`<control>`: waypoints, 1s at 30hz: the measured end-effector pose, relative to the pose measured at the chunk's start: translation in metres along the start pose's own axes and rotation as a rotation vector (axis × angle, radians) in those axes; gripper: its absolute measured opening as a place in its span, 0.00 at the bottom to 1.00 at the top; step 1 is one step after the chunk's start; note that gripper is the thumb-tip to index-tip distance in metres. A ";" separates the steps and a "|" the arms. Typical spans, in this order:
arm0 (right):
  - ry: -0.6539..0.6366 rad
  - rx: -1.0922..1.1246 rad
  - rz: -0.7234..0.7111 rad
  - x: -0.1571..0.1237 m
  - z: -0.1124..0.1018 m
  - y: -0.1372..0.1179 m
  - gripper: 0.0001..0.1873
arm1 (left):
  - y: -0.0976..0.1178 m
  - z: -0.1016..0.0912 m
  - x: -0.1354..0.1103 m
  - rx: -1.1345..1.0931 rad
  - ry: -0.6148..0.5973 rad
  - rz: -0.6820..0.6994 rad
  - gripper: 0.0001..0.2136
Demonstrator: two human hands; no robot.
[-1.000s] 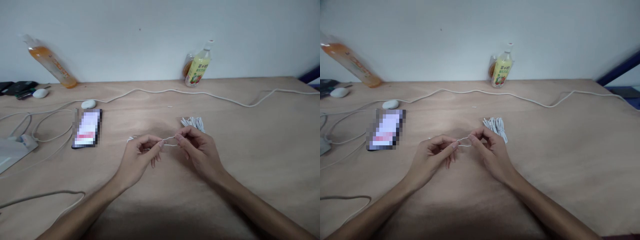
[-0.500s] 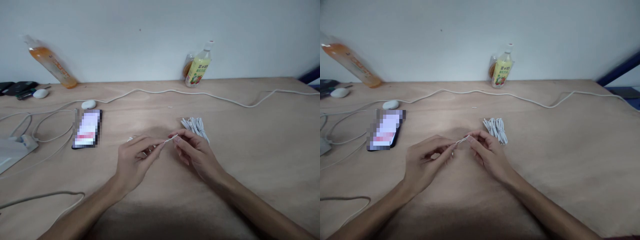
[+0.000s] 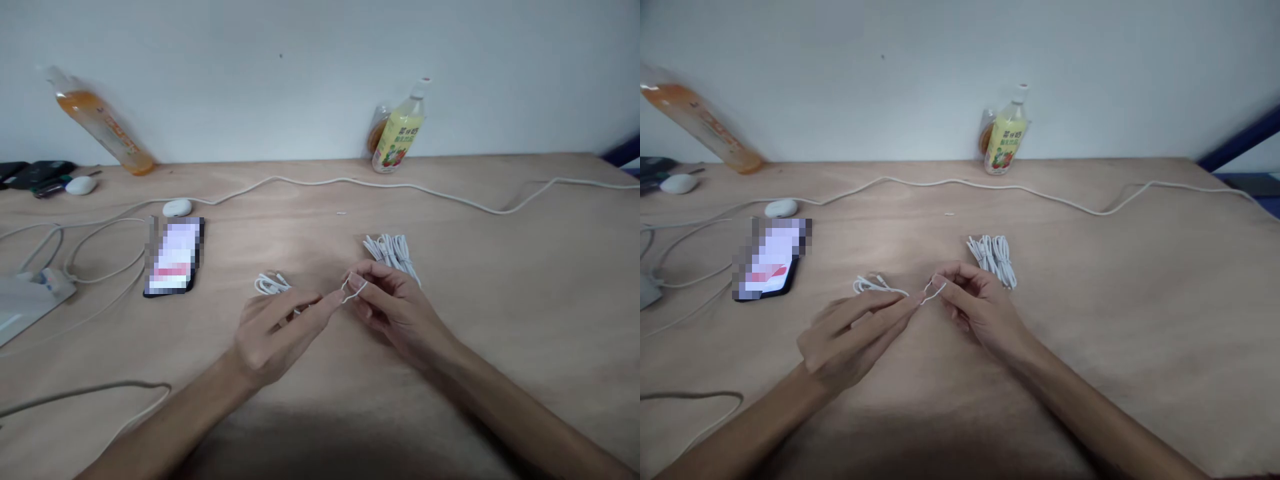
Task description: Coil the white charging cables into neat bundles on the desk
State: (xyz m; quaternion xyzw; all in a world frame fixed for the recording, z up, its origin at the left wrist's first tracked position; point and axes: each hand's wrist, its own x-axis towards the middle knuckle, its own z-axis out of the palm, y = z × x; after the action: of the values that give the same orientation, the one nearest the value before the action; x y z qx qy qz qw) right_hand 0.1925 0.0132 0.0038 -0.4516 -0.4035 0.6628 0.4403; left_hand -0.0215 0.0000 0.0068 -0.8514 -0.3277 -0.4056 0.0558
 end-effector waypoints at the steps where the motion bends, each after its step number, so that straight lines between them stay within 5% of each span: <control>1: -0.004 0.000 0.001 0.000 0.000 0.001 0.23 | 0.000 0.001 0.000 -0.014 0.005 -0.016 0.08; 8: 0.029 -0.063 -0.111 0.000 -0.002 0.002 0.18 | 0.003 0.009 0.003 -0.112 0.053 -0.069 0.08; 13: 0.069 -0.207 -0.245 -0.003 -0.001 -0.004 0.13 | 0.008 0.012 0.007 -0.282 0.017 -0.243 0.04; 23: -0.030 -0.214 -0.186 -0.003 0.001 -0.001 0.15 | 0.011 0.012 0.015 -0.894 -0.096 -0.969 0.07; 30: -0.018 -0.181 -0.131 -0.004 0.003 0.001 0.17 | 0.011 0.012 0.018 -0.895 -0.123 -1.006 0.07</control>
State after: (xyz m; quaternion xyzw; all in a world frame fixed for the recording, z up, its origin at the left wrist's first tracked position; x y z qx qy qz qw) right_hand 0.1904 0.0088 0.0042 -0.4563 -0.4945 0.5973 0.4365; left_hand 0.0010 0.0053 0.0142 -0.5577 -0.4874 -0.4298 -0.5164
